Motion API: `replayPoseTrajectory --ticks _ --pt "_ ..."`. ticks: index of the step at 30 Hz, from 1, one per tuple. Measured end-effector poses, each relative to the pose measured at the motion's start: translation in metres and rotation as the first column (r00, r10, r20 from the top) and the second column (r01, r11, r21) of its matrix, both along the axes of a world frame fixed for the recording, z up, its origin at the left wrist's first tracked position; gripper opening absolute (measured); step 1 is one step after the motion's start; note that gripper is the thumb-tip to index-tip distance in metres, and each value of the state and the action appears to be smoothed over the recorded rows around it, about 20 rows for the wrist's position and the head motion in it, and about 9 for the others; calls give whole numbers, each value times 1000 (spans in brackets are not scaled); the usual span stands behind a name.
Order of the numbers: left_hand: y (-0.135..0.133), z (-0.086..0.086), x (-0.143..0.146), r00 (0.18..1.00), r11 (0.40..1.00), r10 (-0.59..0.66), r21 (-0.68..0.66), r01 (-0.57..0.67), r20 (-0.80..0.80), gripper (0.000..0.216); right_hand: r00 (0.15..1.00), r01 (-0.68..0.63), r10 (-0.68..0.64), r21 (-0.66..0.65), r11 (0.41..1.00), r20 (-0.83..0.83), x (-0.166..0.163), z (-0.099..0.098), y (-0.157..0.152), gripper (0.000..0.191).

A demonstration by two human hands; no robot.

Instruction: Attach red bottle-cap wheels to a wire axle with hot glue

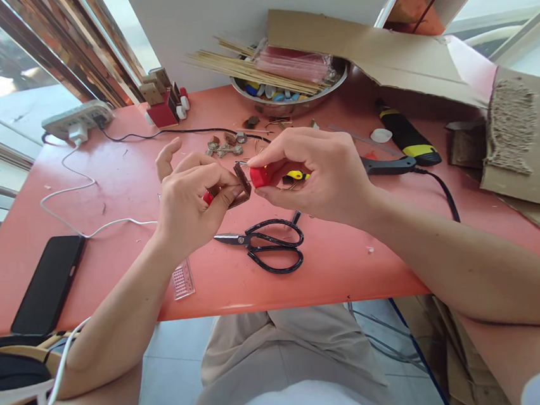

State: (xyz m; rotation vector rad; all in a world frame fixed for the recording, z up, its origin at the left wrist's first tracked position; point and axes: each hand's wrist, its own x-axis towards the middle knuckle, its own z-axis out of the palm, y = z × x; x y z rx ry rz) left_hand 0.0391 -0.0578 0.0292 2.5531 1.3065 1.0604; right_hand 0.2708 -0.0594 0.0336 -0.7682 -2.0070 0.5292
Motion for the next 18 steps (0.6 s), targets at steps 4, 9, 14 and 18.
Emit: replayPoseTrajectory --ticks 4,9,14,18 --pt "0 1 0 999 1000 17 -9 -17 -28 21 1000 13 -13 -31 999 8 0 -1 0 12" --pt "1 1 0 999 1000 12 -22 -13 -31 21 999 -5 -2 -159 987 -42 0 -5 2 13" --pt "3 -3 0 999 999 31 -30 -32 -17 20 997 -61 44 -273 960 -69 1 -6 3 19" --pt "5 -5 0 999 997 42 -70 -42 0 17 998 -46 29 -313 949 -60 5 -2 4 30"
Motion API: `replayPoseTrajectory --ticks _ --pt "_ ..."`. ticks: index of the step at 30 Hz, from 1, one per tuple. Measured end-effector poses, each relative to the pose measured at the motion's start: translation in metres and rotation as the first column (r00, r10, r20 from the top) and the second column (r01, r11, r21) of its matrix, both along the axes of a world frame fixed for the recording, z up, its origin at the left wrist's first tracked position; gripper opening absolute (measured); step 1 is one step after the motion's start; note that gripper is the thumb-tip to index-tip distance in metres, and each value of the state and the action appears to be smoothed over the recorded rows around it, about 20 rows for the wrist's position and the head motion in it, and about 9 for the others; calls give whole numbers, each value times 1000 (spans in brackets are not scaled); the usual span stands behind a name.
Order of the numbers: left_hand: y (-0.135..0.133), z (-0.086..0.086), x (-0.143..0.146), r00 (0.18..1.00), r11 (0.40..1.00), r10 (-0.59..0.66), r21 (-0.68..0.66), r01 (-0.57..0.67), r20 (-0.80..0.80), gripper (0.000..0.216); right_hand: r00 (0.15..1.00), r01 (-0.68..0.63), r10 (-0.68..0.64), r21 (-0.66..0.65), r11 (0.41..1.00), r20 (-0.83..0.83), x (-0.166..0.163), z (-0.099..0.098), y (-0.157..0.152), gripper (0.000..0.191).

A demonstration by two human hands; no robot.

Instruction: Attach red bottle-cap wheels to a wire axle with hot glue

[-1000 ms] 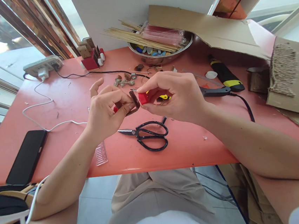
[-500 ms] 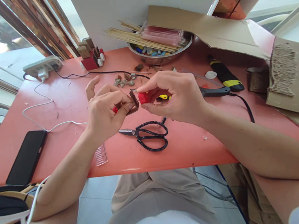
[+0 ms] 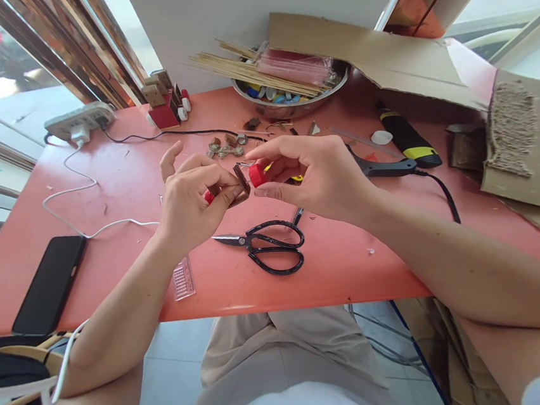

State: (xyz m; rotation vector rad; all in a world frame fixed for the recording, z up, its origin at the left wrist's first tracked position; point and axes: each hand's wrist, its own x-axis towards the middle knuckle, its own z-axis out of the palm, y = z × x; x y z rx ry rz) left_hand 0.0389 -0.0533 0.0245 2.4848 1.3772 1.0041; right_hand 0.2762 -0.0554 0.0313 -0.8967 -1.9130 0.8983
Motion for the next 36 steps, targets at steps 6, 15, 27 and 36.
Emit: replayPoseTrajectory --ticks 6,15,27,36 --pt "0 0 0 998 998 50 -43 -48 44 18 990 -15 23 -56 998 136 8 4 8 47" --pt "-2 0 3 998 998 50 -47 -49 34 17 916 -98 -3 231 968 400 4 -1 10 32" --pt "-10 2 7 994 990 88 118 -80 -65 24 888 152 -333 481 863 317 10 -6 5 33" --pt "-8 0 9 999 998 42 46 -42 1 21 970 52 -130 351 935 205 1 -11 5 20"
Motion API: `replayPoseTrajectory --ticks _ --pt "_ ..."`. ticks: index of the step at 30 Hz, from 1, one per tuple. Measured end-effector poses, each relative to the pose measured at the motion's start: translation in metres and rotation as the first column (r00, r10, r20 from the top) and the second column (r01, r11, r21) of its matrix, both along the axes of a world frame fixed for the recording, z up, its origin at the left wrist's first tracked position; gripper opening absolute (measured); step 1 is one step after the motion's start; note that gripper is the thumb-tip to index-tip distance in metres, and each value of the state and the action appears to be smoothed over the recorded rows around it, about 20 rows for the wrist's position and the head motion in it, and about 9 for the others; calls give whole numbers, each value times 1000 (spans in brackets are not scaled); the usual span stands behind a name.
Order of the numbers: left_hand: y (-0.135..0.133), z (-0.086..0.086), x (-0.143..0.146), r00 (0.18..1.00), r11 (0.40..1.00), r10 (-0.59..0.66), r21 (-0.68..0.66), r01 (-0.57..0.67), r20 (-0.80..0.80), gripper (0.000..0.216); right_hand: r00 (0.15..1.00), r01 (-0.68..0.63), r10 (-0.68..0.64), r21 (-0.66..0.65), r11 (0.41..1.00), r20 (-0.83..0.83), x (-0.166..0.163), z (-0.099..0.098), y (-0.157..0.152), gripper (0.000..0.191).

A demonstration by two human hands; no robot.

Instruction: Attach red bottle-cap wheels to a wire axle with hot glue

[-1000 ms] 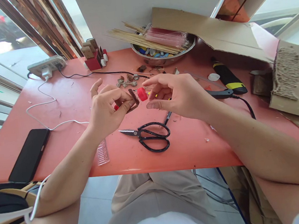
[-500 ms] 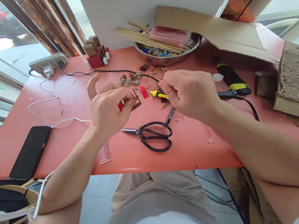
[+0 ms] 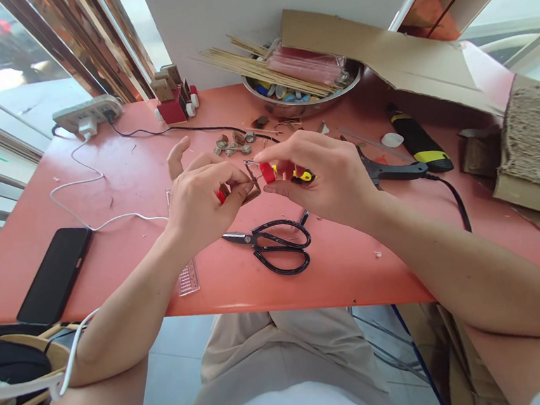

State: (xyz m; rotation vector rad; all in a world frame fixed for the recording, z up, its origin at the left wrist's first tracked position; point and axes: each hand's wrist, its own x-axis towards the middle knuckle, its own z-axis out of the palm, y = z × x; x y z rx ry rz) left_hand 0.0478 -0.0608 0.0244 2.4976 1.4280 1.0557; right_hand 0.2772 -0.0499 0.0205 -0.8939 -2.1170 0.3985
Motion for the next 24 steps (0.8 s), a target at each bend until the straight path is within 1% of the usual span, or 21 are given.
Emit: replayPoseTrajectory --ticks 3,5,8,11,15,17,20,22,24 --pt "4 0 -3 1000 999 7 -43 -5 29 19 991 -24 4 -148 989 -137 3 3 3 32" --pt "6 0 -5 999 998 9 -62 -6 52 18 979 -51 4 -223 973 -204 4 4 4 29" --pt "7 0 -6 997 998 11 -68 -6 72 18 971 -51 -14 -265 963 -239 3 5 4 20" --pt "6 0 -6 997 997 9 -77 -4 71 17 975 -2 -52 -241 971 -218 1 6 2 17" --pt "6 1 -5 998 995 -23 -100 29 63 16 988 73 -93 -164 984 -123 -1 7 -4 11" --pt "5 1 -5 998 994 -27 -103 34 63 15 995 76 -84 -129 989 -60 -3 7 -6 8" --pt "5 1 -5 997 993 -38 -111 45 62 16 996 83 -81 -61 995 34 -3 8 -5 10" --pt "5 1 -6 997 993 -37 -109 44 61 15 989 129 -129 -4 992 77 1 7 -1 11" --pt "6 1 -7 998 995 -29 -98 34 53 15 973 204 -208 48 978 104 11 5 9 11"
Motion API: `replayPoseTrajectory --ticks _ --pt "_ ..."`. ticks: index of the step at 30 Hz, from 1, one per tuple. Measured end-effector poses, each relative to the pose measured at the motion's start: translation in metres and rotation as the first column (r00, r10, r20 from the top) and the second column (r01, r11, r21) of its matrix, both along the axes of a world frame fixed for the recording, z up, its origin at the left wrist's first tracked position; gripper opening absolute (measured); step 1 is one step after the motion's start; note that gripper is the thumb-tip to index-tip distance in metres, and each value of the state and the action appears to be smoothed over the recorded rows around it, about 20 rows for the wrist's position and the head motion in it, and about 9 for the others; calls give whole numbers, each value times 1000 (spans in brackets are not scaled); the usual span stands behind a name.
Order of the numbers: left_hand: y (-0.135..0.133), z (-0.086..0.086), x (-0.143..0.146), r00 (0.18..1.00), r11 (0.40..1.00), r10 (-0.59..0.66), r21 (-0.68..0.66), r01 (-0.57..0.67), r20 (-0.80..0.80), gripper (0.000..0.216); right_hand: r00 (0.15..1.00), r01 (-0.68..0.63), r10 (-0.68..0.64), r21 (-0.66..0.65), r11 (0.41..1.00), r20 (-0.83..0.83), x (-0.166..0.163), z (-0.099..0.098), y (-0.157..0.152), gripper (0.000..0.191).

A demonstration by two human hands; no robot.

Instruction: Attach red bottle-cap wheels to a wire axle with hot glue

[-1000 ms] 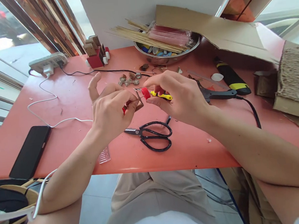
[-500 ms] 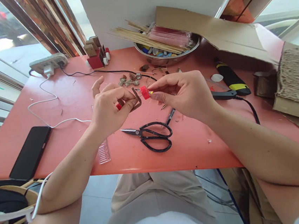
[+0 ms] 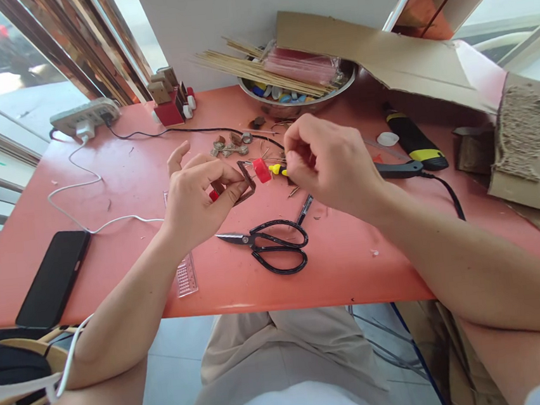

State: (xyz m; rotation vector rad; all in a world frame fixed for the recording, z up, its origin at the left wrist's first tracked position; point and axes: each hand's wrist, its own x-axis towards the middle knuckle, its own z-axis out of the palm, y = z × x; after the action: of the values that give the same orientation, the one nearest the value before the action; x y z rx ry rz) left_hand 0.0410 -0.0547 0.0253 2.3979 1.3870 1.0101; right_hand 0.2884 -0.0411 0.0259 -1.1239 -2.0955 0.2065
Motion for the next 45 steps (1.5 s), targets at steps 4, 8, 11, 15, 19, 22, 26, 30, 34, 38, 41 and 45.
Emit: replayPoseTrajectory --ticks 4,8,11,15,19,22,26,30,34,38,41,45 --pt "2 -1 -2 1000 999 18 35 -17 -16 17 982 160 -165 60 985 90 35 -10 26 12" --pt "3 -1 -3 999 998 32 50 -32 -3 18 976 180 -190 95 979 110 55 -16 36 25" --pt "2 -1 -2 999 997 47 58 -47 5 18 993 54 -58 44 998 99 42 -8 22 9" --pt "-1 -1 1 999 998 29 61 -28 -14 18 984 -180 179 -97 979 -21 6 6 -5 32" --pt "-1 -1 2 999 998 1 57 2 -50 19 947 -303 285 -122 945 -145 -11 8 -14 23" --pt "0 -1 1 999 999 -12 51 14 -52 18 927 -357 338 -106 928 -163 -11 3 -12 21" --pt "1 -2 -1 999 999 -19 45 21 -41 18 919 -378 366 -60 924 -150 -8 0 -8 23" --pt "1 -1 -2 999 999 -7 44 10 -49 19 926 -368 364 -29 929 -106 -8 -3 -7 26" --pt "2 -1 -3 999 999 -20 35 21 -28 18 922 -380 374 -43 924 -98 -10 -8 -5 29" --pt "7 -7 -5 1000 999 3 53 -3 9 15 959 -285 284 -105 953 -24 -4 1 -2 49" --pt "13 -12 -8 997 994 64 84 -68 52 16 984 -38 69 -188 981 166 20 25 2 48" --pt "19 -15 -13 989 988 106 102 -116 102 17 817 408 -250 -217 887 519 71 49 7 29"
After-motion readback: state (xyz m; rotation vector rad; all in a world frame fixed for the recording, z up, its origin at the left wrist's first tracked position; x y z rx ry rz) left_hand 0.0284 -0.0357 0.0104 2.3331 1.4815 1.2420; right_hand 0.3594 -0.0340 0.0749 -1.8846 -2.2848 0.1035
